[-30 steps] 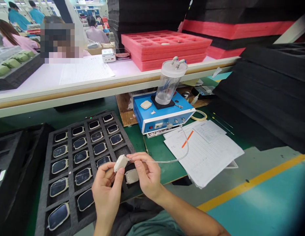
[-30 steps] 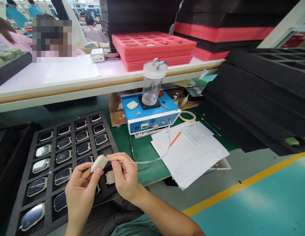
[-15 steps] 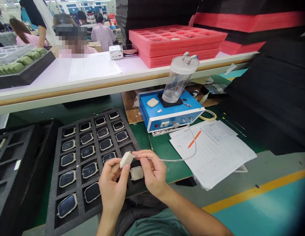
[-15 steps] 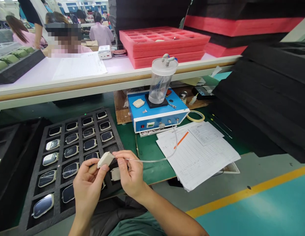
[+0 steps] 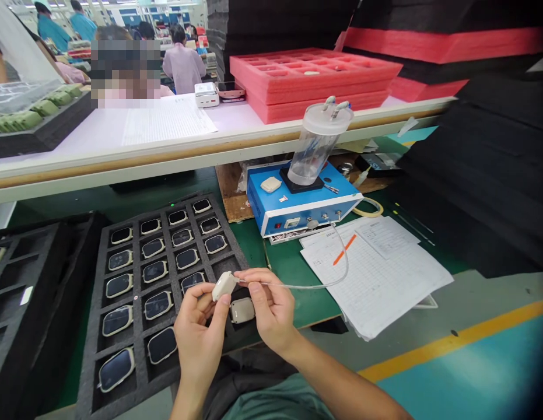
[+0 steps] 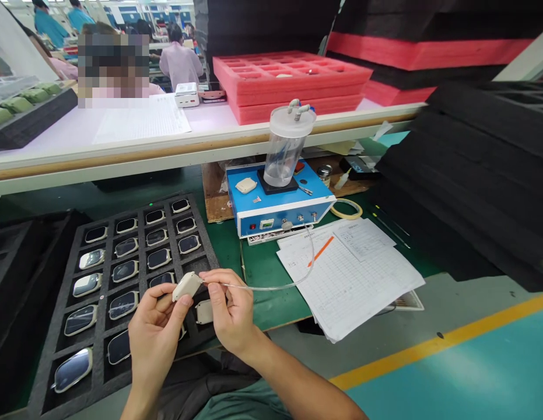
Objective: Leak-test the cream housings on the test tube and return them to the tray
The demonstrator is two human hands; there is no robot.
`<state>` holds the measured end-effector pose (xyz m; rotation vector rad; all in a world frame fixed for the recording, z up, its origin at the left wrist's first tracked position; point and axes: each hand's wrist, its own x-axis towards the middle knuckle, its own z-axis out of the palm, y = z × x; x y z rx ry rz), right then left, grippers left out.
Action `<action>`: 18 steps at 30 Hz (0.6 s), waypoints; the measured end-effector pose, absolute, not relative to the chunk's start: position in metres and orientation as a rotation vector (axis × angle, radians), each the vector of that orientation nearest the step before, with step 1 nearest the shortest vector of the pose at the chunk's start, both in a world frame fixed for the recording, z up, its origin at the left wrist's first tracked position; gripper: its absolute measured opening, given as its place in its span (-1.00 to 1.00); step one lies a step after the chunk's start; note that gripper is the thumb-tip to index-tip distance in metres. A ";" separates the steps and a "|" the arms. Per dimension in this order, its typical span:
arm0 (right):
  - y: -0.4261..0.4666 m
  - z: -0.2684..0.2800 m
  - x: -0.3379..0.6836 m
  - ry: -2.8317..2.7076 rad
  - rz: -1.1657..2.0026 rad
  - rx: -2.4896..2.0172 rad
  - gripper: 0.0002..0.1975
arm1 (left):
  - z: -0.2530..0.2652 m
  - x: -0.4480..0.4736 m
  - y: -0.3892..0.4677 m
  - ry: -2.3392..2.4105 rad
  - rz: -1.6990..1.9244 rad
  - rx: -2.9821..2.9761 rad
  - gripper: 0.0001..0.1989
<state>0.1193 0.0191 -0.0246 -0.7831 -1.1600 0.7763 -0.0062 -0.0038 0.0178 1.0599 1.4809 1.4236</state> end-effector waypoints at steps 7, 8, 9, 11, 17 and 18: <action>0.020 -0.024 0.118 -1.158 0.772 -0.781 -0.79 | 0.016 -0.008 -0.004 1.476 1.413 1.067 -0.63; 0.020 -0.024 0.119 -1.160 0.767 -0.783 -0.80 | 0.016 -0.008 -0.004 1.474 1.413 1.068 -0.62; 0.021 -0.023 0.119 -1.162 0.759 -0.785 -0.80 | 0.016 -0.008 -0.004 1.470 1.416 1.067 -0.62; 0.021 -0.022 0.119 -1.165 0.749 -0.793 -0.80 | 0.017 -0.008 -0.003 1.468 1.423 1.061 -0.61; 0.020 -0.024 0.118 -1.159 0.759 -0.800 -0.80 | 0.017 -0.007 -0.003 1.497 1.414 1.066 -0.61; 0.020 -0.024 0.118 -1.158 0.760 -0.796 -0.81 | 0.017 -0.006 -0.003 1.499 1.413 1.070 -0.61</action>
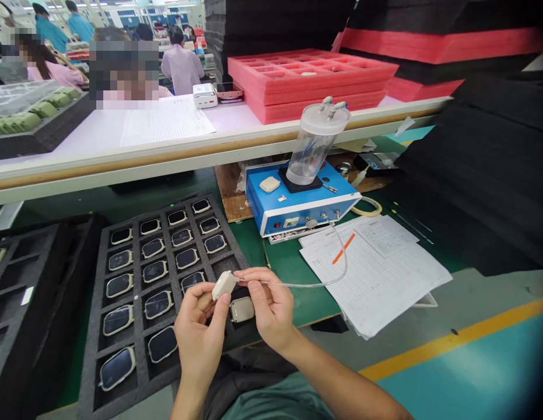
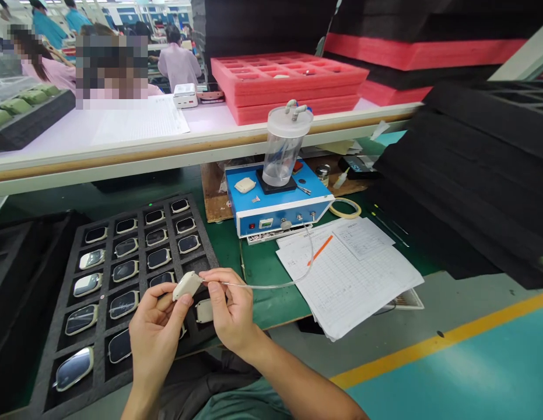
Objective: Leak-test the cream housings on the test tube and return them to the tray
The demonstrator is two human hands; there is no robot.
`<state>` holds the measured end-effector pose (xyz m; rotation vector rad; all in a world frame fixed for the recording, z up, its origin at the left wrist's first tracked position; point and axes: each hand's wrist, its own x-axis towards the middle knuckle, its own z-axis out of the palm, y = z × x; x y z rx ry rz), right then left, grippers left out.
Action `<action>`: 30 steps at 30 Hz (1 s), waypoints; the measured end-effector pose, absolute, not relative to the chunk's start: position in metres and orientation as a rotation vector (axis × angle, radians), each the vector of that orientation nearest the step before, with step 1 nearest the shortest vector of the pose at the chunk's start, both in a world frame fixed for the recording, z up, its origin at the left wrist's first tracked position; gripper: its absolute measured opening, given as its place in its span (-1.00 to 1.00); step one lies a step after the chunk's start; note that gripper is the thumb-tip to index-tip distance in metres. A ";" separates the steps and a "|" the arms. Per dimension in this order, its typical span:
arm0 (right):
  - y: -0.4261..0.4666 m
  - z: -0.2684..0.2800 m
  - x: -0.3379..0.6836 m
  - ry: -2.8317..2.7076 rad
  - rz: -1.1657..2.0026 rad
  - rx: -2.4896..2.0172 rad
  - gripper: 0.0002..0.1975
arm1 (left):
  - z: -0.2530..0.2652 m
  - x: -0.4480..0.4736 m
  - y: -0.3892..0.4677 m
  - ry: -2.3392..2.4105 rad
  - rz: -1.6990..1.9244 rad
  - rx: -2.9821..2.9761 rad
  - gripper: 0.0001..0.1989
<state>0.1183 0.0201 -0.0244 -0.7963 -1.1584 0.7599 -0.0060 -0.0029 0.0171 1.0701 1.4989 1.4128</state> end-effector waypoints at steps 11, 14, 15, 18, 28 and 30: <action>0.018 -0.025 0.118 -1.153 0.772 -0.804 -0.81 | 0.017 -0.007 -0.004 1.501 1.398 1.078 -0.61; 0.019 -0.024 0.118 -1.143 0.783 -0.793 -0.81 | 0.016 -0.007 -0.003 1.493 1.412 1.064 -0.62; 0.020 -0.024 0.118 -1.142 0.784 -0.788 -0.81 | 0.015 -0.007 -0.003 1.489 1.415 1.061 -0.62; 0.021 -0.024 0.118 -1.146 0.767 -0.783 -0.80 | 0.014 -0.008 -0.005 1.482 1.409 1.066 -0.63; 0.016 -0.024 0.121 -0.995 0.743 -0.789 -0.80 | 0.016 -0.001 0.015 1.756 1.287 1.591 -0.83; 0.016 -0.025 0.121 -0.952 0.766 -0.797 -0.81 | 0.017 0.001 0.018 1.901 1.050 1.941 -0.84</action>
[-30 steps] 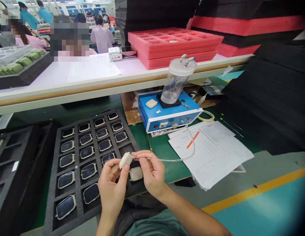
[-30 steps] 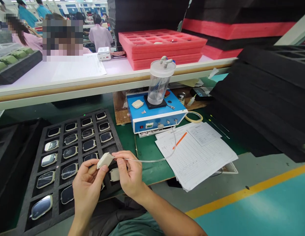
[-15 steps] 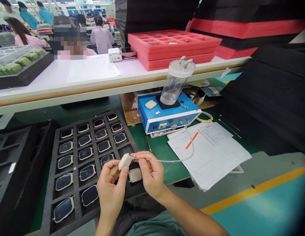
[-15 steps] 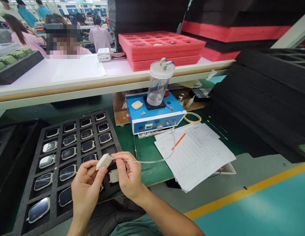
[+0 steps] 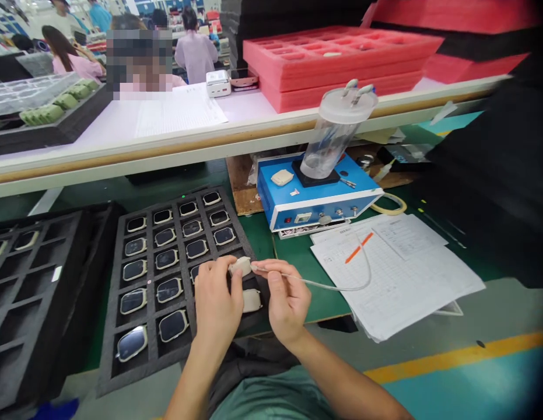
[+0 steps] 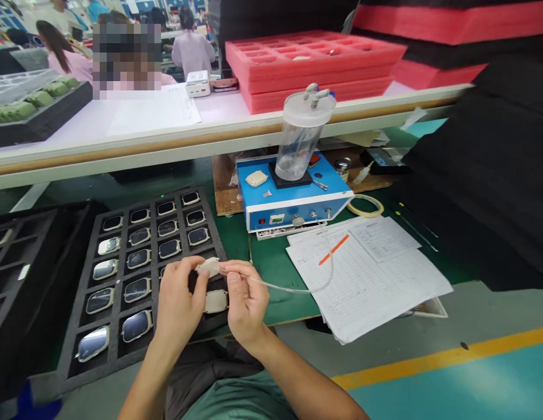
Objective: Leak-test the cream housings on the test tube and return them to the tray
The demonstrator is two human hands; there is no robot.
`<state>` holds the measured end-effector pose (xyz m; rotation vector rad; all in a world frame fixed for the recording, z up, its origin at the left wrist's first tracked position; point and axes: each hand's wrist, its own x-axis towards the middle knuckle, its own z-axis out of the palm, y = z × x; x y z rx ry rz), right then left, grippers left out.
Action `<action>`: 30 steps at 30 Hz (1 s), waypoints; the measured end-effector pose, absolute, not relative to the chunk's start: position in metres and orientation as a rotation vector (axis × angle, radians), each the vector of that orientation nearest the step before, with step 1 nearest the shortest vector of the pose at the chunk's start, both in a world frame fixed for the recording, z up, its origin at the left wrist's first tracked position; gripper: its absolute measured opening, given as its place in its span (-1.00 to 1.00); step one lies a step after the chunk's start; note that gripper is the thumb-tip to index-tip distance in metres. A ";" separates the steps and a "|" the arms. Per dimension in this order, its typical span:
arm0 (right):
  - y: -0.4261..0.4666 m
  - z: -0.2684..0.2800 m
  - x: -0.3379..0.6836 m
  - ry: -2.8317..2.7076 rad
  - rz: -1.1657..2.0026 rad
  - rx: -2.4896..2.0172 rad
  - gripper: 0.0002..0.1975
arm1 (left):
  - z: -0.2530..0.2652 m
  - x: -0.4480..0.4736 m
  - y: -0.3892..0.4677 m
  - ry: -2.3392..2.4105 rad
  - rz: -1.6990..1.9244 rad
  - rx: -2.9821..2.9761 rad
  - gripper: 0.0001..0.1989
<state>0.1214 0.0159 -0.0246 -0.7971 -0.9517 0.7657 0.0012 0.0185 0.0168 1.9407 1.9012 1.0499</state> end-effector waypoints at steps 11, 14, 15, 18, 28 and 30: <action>0.014 -0.021 0.125 -0.843 0.891 -0.803 -0.83 | 0.055 -0.016 0.087 1.853 0.276 2.465 -0.78; 0.013 -0.012 0.125 -0.809 0.883 -0.846 -0.83 | 0.061 -0.015 0.117 1.839 0.298 2.409 -0.85; 0.014 -0.009 0.124 -0.812 0.874 -0.860 -0.82 | 0.063 -0.015 0.120 1.836 0.319 2.393 -0.88; 0.019 -0.001 0.121 -0.869 0.823 -0.858 -0.81 | 0.067 -0.020 0.106 1.862 0.408 2.352 -0.83; 0.022 -0.014 0.116 -1.108 0.787 -0.832 -0.80 | 0.026 -0.009 0.011 1.400 1.505 1.046 -0.70; 0.019 -0.017 0.116 -1.137 0.772 -0.816 -0.81 | 0.022 -0.006 0.008 1.367 1.563 0.948 -0.58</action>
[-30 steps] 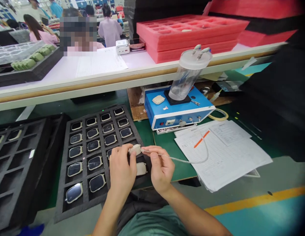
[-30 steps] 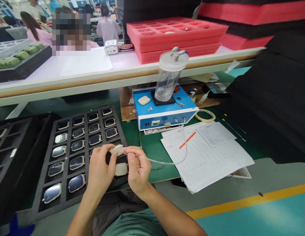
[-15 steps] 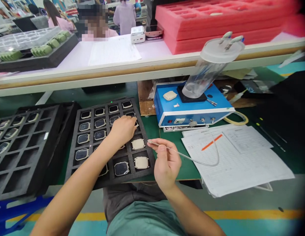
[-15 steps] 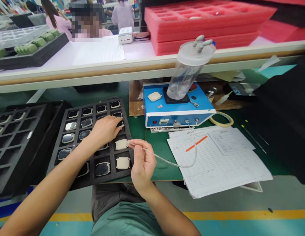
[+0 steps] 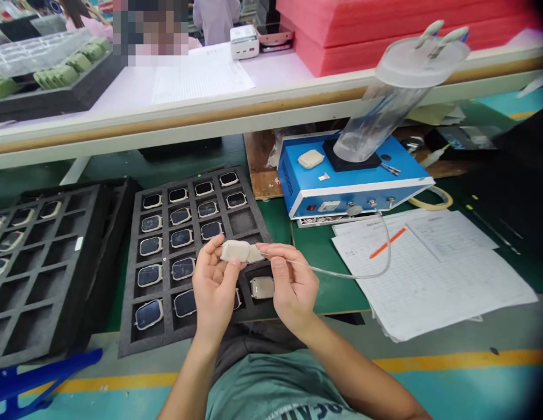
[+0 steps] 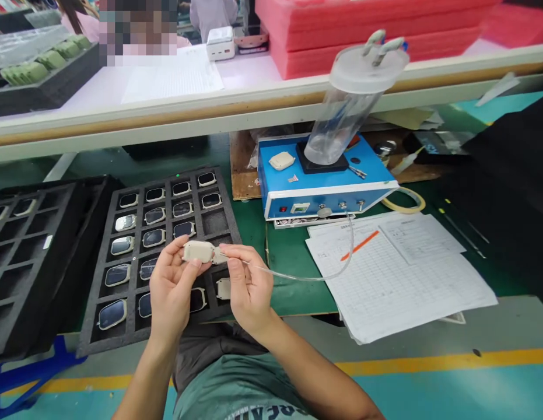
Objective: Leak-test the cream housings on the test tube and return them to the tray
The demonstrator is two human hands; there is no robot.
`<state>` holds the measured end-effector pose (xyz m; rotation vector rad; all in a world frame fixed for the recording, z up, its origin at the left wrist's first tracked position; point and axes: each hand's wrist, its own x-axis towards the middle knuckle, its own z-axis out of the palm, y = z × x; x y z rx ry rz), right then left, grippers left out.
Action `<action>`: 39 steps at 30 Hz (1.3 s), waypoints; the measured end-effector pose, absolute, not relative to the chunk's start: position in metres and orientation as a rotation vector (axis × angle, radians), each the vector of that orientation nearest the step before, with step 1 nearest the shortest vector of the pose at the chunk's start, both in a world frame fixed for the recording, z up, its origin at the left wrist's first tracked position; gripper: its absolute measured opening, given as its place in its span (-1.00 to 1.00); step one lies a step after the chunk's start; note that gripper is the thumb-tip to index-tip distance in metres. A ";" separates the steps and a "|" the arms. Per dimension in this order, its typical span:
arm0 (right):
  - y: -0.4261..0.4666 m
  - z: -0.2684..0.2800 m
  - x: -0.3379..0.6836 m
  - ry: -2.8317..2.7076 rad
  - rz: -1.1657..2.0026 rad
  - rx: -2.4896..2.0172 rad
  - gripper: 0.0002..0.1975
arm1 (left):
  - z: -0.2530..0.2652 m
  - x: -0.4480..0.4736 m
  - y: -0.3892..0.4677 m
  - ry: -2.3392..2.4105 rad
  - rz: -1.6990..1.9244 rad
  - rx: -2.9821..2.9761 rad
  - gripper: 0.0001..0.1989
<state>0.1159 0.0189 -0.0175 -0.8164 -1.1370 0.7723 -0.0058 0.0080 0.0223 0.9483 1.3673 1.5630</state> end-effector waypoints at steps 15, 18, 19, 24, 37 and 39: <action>0.016 -0.029 0.116 -1.138 0.799 -0.799 -0.77 | 0.018 -0.001 0.002 1.419 1.582 0.848 -0.67; 0.016 -0.029 0.116 -1.149 0.788 -0.810 -0.77 | 0.017 -0.001 0.002 1.427 1.586 0.860 -0.68; 0.016 -0.029 0.116 -1.152 0.785 -0.813 -0.77 | 0.017 -0.001 0.002 1.427 1.586 0.861 -0.68; 0.017 -0.029 0.116 -1.154 0.789 -0.818 -0.76 | 0.016 -0.002 0.002 1.420 1.582 0.873 -0.69; 0.016 -0.028 0.116 -1.121 0.814 -0.820 -0.79 | 0.023 0.002 0.000 1.490 1.586 0.968 -0.70; 0.016 -0.029 0.116 -1.115 0.818 -0.819 -0.79 | 0.023 0.002 0.000 1.506 1.578 0.981 -0.70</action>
